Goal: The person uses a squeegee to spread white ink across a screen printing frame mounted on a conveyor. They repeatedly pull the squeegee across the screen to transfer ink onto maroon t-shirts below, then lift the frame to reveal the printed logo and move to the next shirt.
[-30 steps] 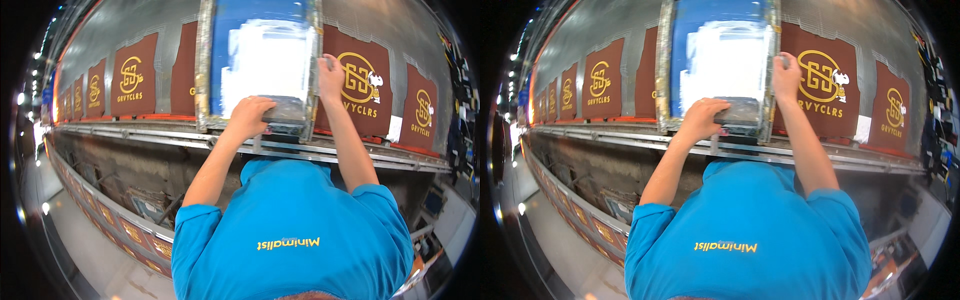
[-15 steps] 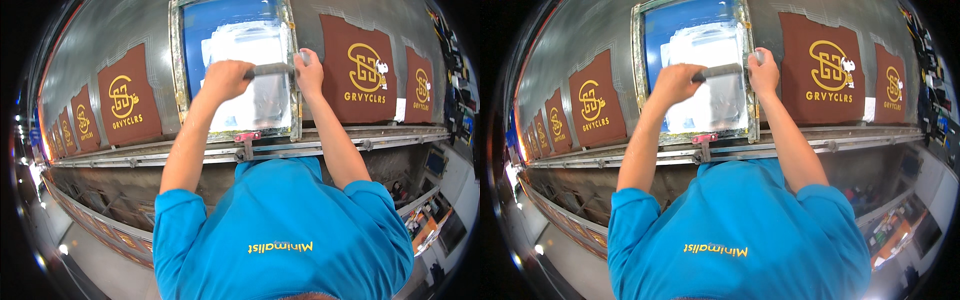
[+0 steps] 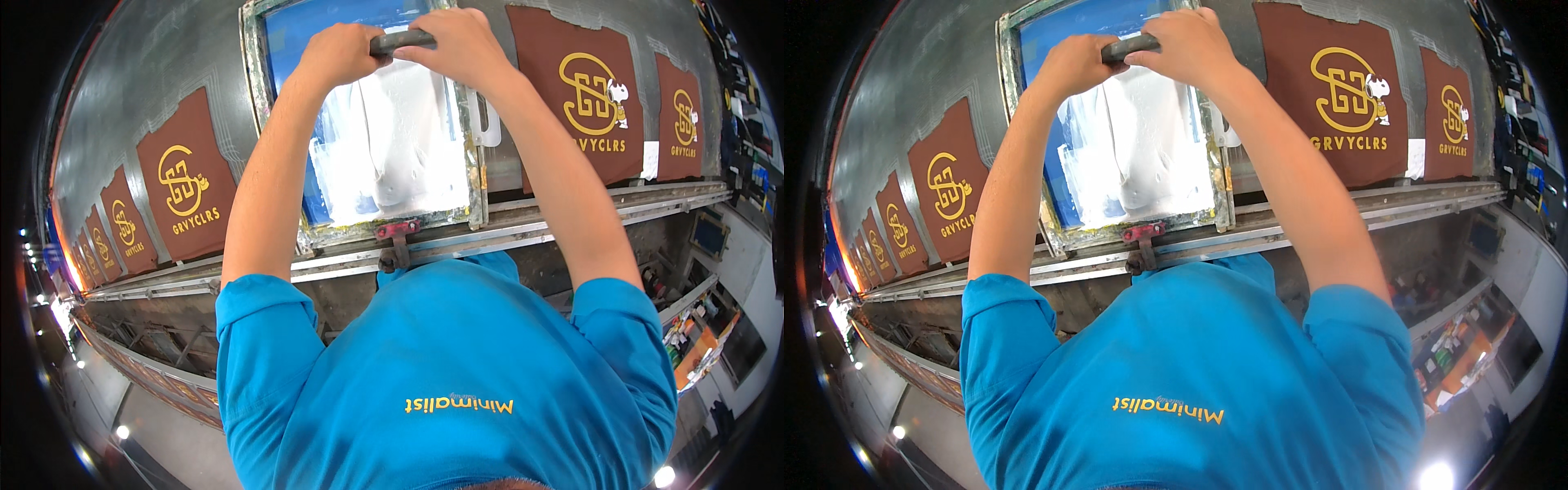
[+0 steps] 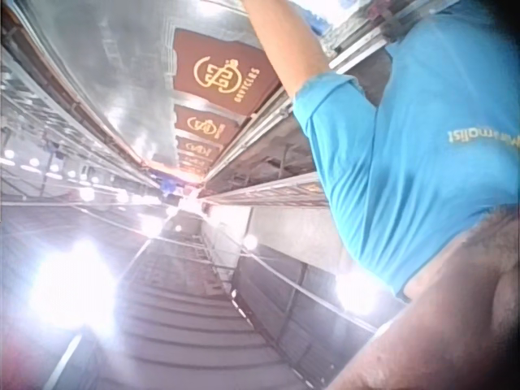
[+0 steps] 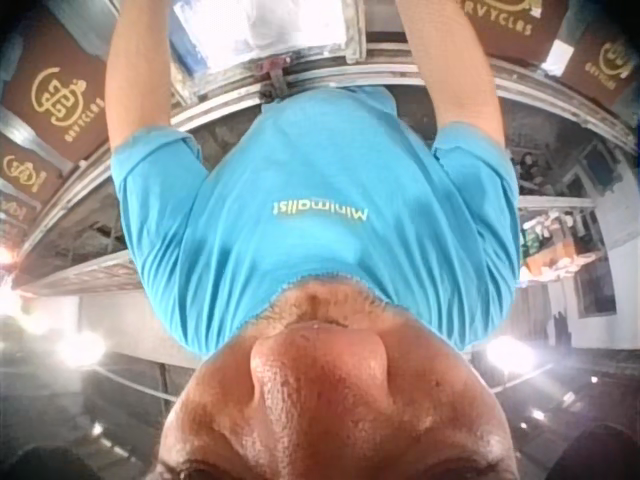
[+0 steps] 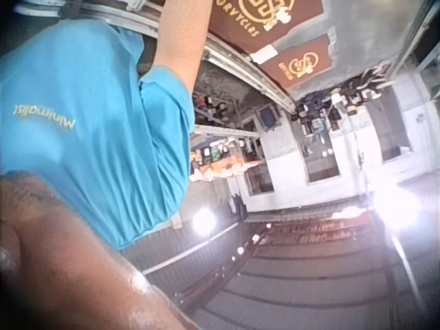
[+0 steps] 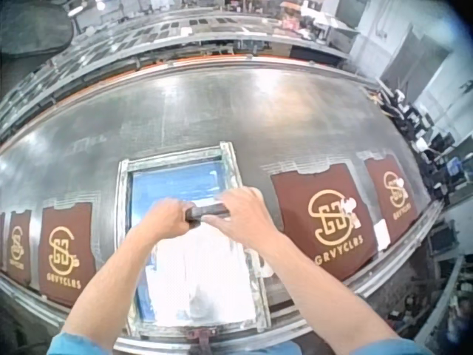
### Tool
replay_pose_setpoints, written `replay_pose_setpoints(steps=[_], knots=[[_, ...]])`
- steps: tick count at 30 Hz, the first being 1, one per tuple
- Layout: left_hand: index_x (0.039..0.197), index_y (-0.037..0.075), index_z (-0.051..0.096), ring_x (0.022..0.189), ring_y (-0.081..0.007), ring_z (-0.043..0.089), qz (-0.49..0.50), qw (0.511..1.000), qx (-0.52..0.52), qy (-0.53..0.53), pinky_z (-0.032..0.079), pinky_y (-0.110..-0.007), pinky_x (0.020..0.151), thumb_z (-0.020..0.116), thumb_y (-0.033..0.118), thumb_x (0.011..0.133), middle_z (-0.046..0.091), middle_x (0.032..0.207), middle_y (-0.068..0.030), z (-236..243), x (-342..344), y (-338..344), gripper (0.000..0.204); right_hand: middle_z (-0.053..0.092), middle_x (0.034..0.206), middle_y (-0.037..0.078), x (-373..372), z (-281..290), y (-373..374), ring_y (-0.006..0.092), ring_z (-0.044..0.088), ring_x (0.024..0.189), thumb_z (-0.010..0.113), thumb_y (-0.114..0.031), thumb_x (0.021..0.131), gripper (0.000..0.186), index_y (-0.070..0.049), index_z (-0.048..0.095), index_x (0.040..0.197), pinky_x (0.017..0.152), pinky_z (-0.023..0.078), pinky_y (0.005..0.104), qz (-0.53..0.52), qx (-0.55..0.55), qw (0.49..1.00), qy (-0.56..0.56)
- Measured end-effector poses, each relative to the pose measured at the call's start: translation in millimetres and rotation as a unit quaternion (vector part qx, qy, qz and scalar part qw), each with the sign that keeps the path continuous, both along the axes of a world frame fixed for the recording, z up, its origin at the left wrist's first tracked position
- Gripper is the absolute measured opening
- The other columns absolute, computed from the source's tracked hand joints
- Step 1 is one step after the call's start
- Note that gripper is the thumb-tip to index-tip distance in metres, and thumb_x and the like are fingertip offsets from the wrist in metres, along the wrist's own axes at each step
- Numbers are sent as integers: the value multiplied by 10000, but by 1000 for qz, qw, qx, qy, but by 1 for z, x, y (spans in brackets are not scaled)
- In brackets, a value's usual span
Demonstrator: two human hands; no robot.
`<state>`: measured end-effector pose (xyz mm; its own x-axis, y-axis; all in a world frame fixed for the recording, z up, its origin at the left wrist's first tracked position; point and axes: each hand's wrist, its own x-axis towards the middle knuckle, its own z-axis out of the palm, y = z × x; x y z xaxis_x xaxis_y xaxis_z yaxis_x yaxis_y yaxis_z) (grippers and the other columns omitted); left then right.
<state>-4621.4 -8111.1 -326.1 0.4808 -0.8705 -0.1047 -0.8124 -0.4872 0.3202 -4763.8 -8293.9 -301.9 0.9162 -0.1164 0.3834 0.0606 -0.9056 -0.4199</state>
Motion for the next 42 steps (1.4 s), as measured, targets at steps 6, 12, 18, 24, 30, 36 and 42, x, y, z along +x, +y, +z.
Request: replay_pose_setpoints(steps=[6, 12, 18, 24, 30, 36, 42], knots=[[960, 201, 778, 775, -315, 730, 38, 999, 18, 0, 566, -462, 710, 751, 257, 830, 746, 802, -71, 3, -50, 12, 144, 714, 942, 129, -14, -29, 18, 345, 690, 971, 798, -298, 813, 272, -62, 724, 925, 860, 516, 466, 11, -85, 973, 215], [992, 206, 777, 797, -339, 738, 35, 997, -24, 70, 575, -473, 716, 715, 213, 811, 749, 836, -109, 1, -157, 68, 192, 674, 827, 95, -128, -37, 66, 336, 662, 823, 844, -152, 721, 214, -107, 660, 821, 740, 498, 470, 38, 8, 997, 70], [993, 179, 783, 830, -345, 735, 21, 990, 95, 101, 571, -466, 744, 786, 416, 852, 760, 860, -121, 32, -76, 29, 276, 702, 800, 113, -55, -18, 22, 329, 701, 780, 835, -301, 791, 263, -97, 695, 881, 724, 533, 461, 90, -39, 985, 144], [1007, 194, 796, 760, -335, 703, 55, 998, 29, 21, 534, -447, 699, 786, 429, 856, 738, 794, -125, 14, -8, -9, 280, 739, 909, 203, 21, -32, -16, 399, 718, 936, 795, -287, 762, 261, -65, 765, 896, 839, 558, 515, 28, -44, 990, 128], [1024, 276, 808, 792, -341, 740, 97, 995, 13, 21, 590, -460, 724, 727, 289, 840, 767, 903, -70, 0, -129, 47, 201, 682, 755, 110, -92, -54, 46, 320, 694, 753, 749, -167, 781, 107, -97, 670, 766, 682, 513, 477, 42, -34, 998, 38], [1140, 140, 771, 1000, -291, 721, 48, 996, -39, 58, 538, -429, 889, 787, 128, 740, 773, 1084, -52, 13, -199, 91, 400, 689, 944, 108, -172, -26, 88, 307, 674, 941, 813, -225, 816, 249, -59, 689, 955, 856, 499, 408, 43, 96, 993, 50], [1291, 129, 723, 1096, -304, 717, -14, 993, -119, 11, 535, -440, 990, 731, 72, 727, 755, 1172, -139, -8, -234, 112, 567, 703, 1044, 136, -131, -58, 12, 362, 658, 1057, 724, -407, 933, 440, -38, 710, 1170, 953, 514, 464, -265, 102, 958, -36]])
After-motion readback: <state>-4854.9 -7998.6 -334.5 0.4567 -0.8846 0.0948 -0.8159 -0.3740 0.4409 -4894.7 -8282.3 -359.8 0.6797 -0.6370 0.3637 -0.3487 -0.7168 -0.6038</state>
